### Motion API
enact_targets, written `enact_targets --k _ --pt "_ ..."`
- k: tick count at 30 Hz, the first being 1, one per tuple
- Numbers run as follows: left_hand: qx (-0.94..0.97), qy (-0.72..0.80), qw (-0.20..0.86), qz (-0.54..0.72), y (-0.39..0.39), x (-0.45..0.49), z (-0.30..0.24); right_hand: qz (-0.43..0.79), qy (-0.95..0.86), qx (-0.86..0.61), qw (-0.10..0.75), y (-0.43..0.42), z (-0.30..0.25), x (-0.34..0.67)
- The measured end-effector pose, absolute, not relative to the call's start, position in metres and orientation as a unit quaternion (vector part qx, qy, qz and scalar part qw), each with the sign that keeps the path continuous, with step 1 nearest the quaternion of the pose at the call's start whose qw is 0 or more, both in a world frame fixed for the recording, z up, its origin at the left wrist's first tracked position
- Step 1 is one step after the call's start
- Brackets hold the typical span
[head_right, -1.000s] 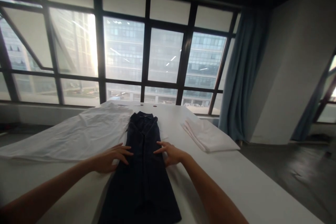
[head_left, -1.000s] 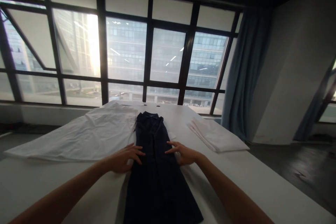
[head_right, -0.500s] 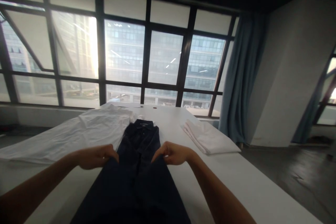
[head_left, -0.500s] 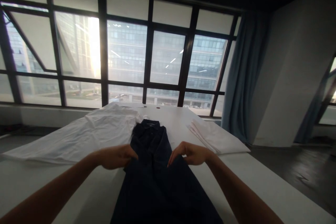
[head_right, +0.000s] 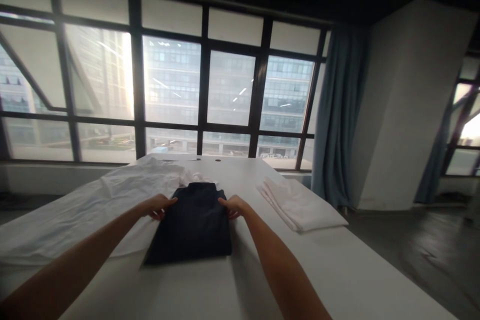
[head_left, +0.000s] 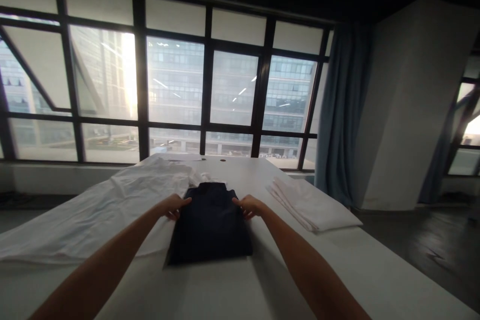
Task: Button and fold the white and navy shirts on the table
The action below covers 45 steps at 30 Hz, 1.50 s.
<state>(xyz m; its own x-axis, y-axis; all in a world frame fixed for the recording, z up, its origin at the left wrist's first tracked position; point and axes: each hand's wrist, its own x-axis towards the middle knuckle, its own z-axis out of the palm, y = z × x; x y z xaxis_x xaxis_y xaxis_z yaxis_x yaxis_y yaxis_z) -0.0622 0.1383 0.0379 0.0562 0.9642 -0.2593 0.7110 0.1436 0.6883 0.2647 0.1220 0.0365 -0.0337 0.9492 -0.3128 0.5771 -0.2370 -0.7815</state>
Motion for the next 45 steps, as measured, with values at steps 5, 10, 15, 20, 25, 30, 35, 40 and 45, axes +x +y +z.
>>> enact_targets --k 5,10,15,20,25,30,35,40,45 --pt "0.585 0.697 0.306 0.279 0.176 -0.046 0.029 0.312 -0.575 -0.691 0.309 0.157 0.023 0.247" --pt "0.584 0.653 0.3 0.377 0.195 -0.038 0.03 0.234 -0.591 -0.664 0.393 0.174 0.017 0.239" --pt "0.604 0.607 0.248 0.453 0.204 -0.043 0.033 0.175 -0.619 -0.616 0.455 0.174 0.018 0.245" --pt "0.629 0.646 0.184 0.392 0.191 -0.047 0.026 0.036 -0.653 -0.705 0.274 0.145 0.018 0.241" --pt "0.795 0.544 0.016 0.267 0.127 -0.025 0.025 -0.029 -0.73 -0.642 0.233 0.084 0.038 0.221" --pt "0.899 0.405 0.017 0.168 0.049 -0.004 0.002 0.024 -0.812 -0.564 0.147 0.028 0.031 0.2" --pt "0.887 0.441 0.05 0.127 0.016 -0.005 -0.022 0.077 -0.818 -0.562 0.098 0.01 0.0 0.196" --pt "0.874 0.461 0.064 0.137 0.013 -0.012 -0.02 0.087 -0.813 -0.561 0.127 0.013 -0.008 0.198" --pt "0.869 0.47 0.068 0.141 0.02 -0.029 -0.02 0.025 -0.768 -0.612 0.188 0.012 -0.009 0.203"
